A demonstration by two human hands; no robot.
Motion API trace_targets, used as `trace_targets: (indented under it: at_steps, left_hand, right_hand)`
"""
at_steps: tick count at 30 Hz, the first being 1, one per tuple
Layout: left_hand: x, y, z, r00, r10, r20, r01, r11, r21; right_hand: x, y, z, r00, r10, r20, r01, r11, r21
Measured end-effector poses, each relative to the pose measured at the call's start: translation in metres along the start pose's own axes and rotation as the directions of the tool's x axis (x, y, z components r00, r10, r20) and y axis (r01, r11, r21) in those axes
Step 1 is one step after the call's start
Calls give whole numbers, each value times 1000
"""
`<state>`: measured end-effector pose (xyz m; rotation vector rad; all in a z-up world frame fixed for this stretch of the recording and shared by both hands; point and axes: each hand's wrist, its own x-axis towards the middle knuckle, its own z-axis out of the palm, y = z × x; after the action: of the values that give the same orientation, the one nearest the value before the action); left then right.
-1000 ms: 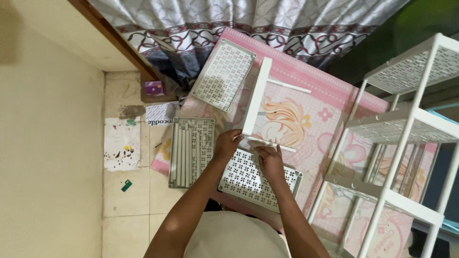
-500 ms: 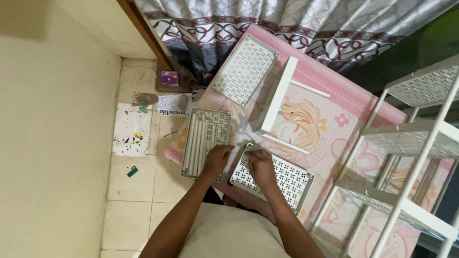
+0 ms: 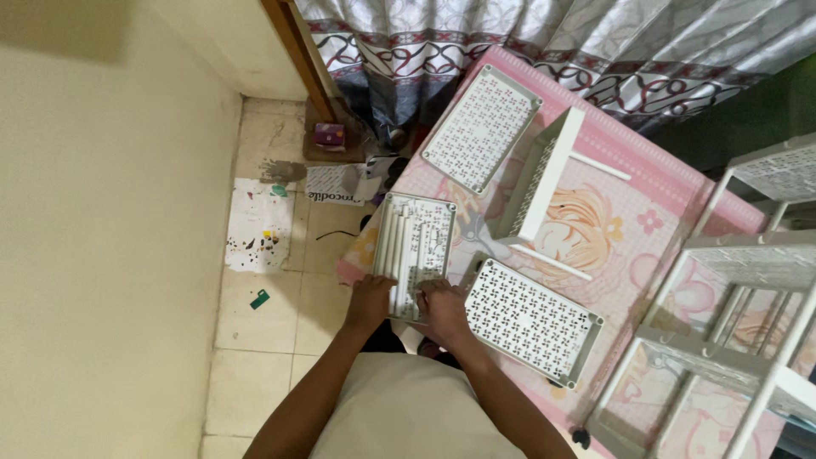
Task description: The person assembles a white plastic rolling cart by attaching black caster wheels to a perforated base, inserting white support rods into the frame, and placing a perforated shelf tray onto the frame. The cart is built on a pink patterned mat in a room with a curtain and tiled floor.
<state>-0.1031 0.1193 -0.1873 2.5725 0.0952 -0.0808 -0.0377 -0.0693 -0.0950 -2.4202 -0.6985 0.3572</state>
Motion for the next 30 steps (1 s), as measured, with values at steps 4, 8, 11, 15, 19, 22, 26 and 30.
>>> trace_targets:
  at_steps: [4,8,11,15,19,22,26,30]
  left_hand:
    - [-2,-11,-4,997,22,80,-14,996,-92]
    - [-1,-25,-12,983,149,111,-128,976,-175]
    - [5,-31,-16,958,212,192,-187,972,-140]
    - [11,-38,-24,933,266,243,-212,951,-226]
    - [16,-38,-32,924,292,248,-230,940,-253]
    - [17,-37,-37,923,309,228,-243,930,-274]
    - [22,-37,-42,916,337,217,-274,922,-273]
    - [25,-37,-42,915,339,217,-282,925,-256]
  right_hand:
    - [11,6,52,982,189,3,-189,980,59]
    - [17,14,88,956,292,21,-292,946,142]
    - [23,12,104,901,430,51,-433,893,119]
    - [28,6,114,858,513,-40,-509,858,70]
    - [31,4,116,817,572,-67,-566,819,88]
    - [31,5,118,794,607,-40,-602,793,89]
    - [29,7,119,788,615,-16,-608,782,139]
    - [27,11,125,781,624,-14,-618,776,126]
